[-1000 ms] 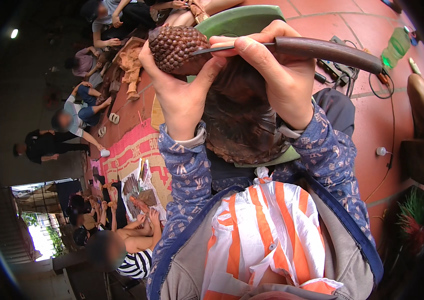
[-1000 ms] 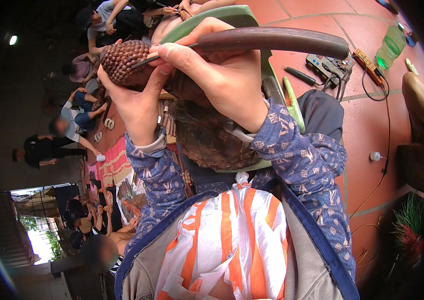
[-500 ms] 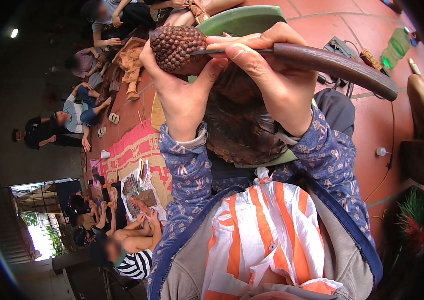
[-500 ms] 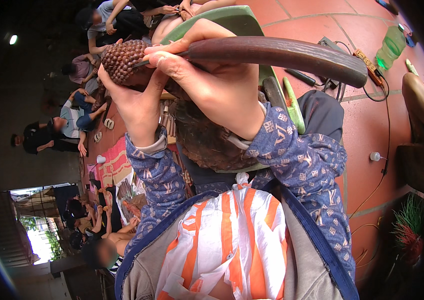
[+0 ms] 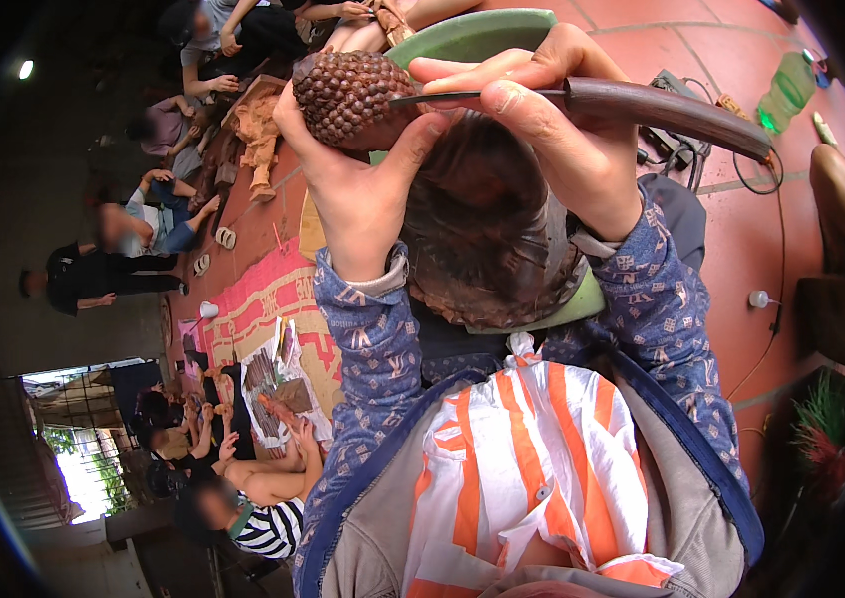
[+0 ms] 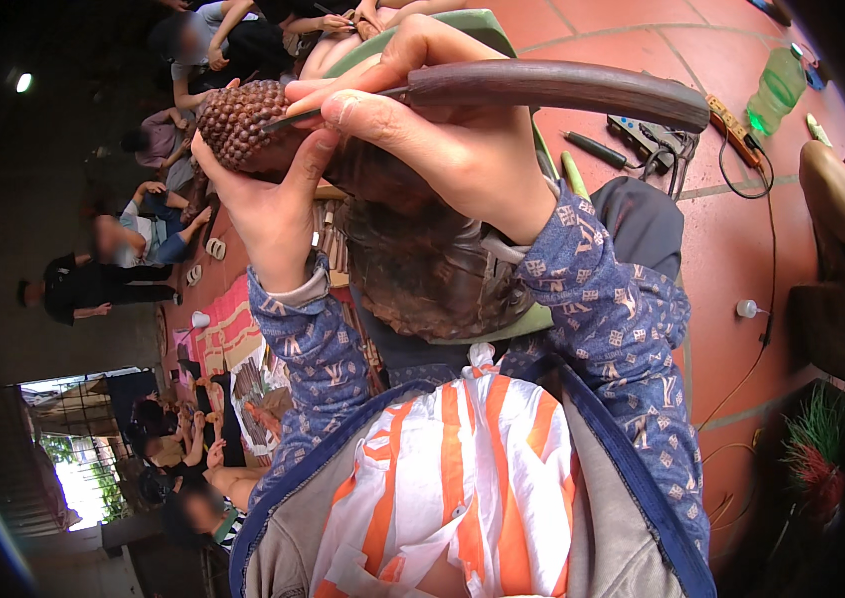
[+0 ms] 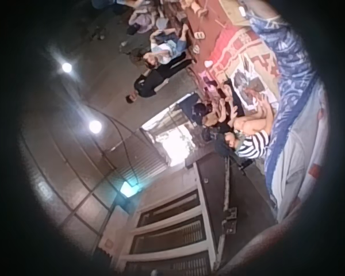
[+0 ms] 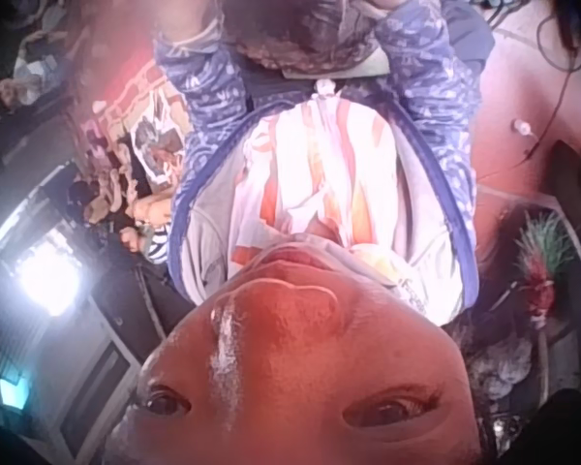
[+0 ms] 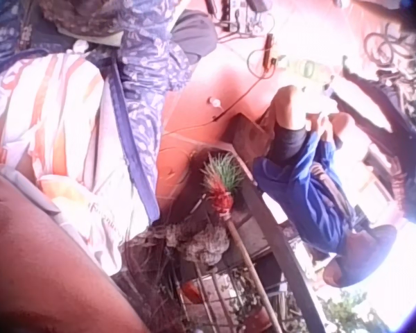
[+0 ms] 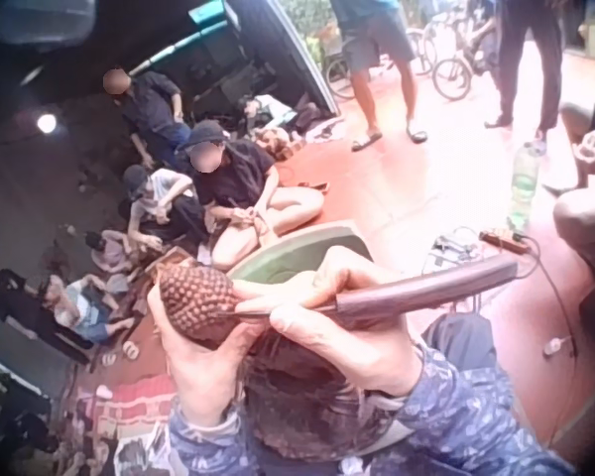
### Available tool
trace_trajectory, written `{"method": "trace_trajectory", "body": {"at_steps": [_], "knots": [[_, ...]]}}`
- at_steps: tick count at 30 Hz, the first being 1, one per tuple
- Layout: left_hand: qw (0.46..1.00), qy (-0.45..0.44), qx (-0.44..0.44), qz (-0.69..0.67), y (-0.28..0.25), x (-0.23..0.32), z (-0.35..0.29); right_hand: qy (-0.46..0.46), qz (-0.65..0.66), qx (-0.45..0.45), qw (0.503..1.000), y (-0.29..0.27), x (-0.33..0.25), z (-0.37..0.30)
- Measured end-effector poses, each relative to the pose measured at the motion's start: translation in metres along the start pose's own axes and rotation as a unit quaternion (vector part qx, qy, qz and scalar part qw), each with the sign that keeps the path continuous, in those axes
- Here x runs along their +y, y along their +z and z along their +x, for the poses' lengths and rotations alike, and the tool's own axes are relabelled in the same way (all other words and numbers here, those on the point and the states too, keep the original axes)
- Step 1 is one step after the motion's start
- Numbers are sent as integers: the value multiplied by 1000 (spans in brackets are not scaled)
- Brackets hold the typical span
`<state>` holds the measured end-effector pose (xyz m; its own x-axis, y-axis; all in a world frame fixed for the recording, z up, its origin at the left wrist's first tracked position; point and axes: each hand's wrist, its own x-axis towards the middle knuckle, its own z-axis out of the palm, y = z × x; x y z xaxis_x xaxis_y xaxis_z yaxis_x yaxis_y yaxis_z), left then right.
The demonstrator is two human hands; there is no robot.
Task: The person carves a small wooden object, likely a Buddha head, using a chisel and mallet. They hold the object in their left hand and carefully chip away at the surface with the chisel in their right hand, occasionally tapping it with a mallet.
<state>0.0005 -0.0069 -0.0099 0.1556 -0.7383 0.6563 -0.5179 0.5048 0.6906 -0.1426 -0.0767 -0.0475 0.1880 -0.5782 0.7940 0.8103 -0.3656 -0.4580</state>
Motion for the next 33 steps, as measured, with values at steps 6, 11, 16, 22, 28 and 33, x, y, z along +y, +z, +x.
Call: {"method": "trace_trajectory", "body": {"at_steps": [6, 11, 16, 22, 28, 33], "knots": [[1000, -1, 3, 8, -1, -2, -1, -25, -70, -42, 996, 3, -6, 3], [1000, -11, -5, 4, 0, 1, 1, -32, -115, -48, 992, 5, -9, 1], [1000, 14, -3, -2, -2, -1, 1, -60, -118, -58, 989, 7, -7, 0], [1000, -2, -11, 10, -1, 0, 1, -78, -118, -57, 988, 9, -3, -4], [1000, 0, -19, 16, -5, -5, 2, -134, -175, -53, 974, 15, 3, -9], [998, 17, -37, 57, -8, -4, 2, -231, -203, 49, 950, 28, 18, -9]]}}
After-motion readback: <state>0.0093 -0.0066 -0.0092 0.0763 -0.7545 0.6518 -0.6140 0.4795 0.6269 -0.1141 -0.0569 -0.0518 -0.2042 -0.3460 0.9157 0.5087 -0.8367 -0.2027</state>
